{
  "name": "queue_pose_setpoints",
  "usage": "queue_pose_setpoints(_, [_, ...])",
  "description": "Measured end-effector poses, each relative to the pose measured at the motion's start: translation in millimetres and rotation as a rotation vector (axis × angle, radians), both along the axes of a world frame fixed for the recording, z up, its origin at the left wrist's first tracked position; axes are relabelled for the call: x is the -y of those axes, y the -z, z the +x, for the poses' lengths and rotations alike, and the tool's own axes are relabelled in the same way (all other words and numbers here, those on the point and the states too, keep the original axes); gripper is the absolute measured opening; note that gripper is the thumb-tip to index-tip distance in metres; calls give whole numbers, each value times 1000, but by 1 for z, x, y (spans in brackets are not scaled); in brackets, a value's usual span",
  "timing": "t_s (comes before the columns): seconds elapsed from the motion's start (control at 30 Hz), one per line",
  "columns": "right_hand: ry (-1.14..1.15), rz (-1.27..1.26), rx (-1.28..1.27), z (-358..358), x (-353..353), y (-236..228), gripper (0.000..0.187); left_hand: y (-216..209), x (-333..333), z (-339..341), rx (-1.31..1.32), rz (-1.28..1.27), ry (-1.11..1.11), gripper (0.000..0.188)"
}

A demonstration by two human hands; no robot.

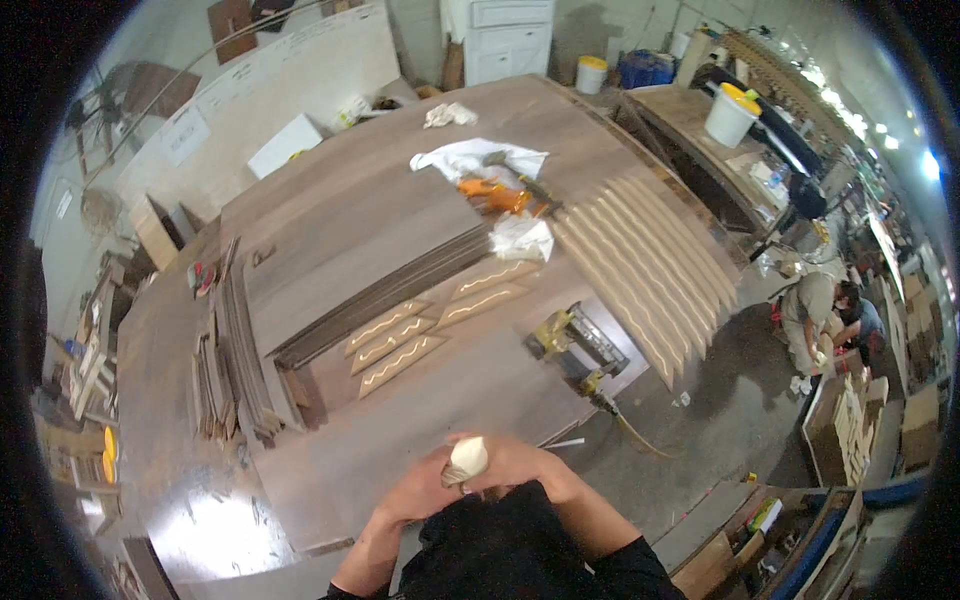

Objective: The person is assembling a furniture panel by applying glue and using a nail gun to attach decorative wooden strips.

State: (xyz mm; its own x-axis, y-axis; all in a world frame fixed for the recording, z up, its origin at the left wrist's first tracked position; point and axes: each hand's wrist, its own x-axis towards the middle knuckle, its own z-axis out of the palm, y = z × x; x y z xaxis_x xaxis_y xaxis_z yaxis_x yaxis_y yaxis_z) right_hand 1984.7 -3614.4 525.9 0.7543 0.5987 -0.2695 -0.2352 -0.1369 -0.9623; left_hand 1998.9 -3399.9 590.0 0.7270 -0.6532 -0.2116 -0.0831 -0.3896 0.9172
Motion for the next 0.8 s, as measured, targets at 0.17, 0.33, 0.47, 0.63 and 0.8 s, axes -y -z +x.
queue_pose_setpoints(0.17, [412, -166, -149, 9, 36, 16, 57, 33, 4, 23, -343, -85, -227, 56])
queue_pose_setpoints(0.33, [860, -182, 75, 62, 110, -4, 55, 78, -3, 41, 97, -166, -520, 49])
queue_pose_setpoints(0.47, [990, -225, 251, 159, 176, -8, 47, 124, -2, 15, 511, 361, -548, 42])
queue_pose_setpoints(0.63, [932, -631, 628, 291, 197, -5, 53, 133, 15, 7, 557, 631, -623, 40])
queue_pose_setpoints(0.8, [493, -1029, 578, 358, 197, 40, 57, 135, 19, 17, 628, 615, -628, 42])
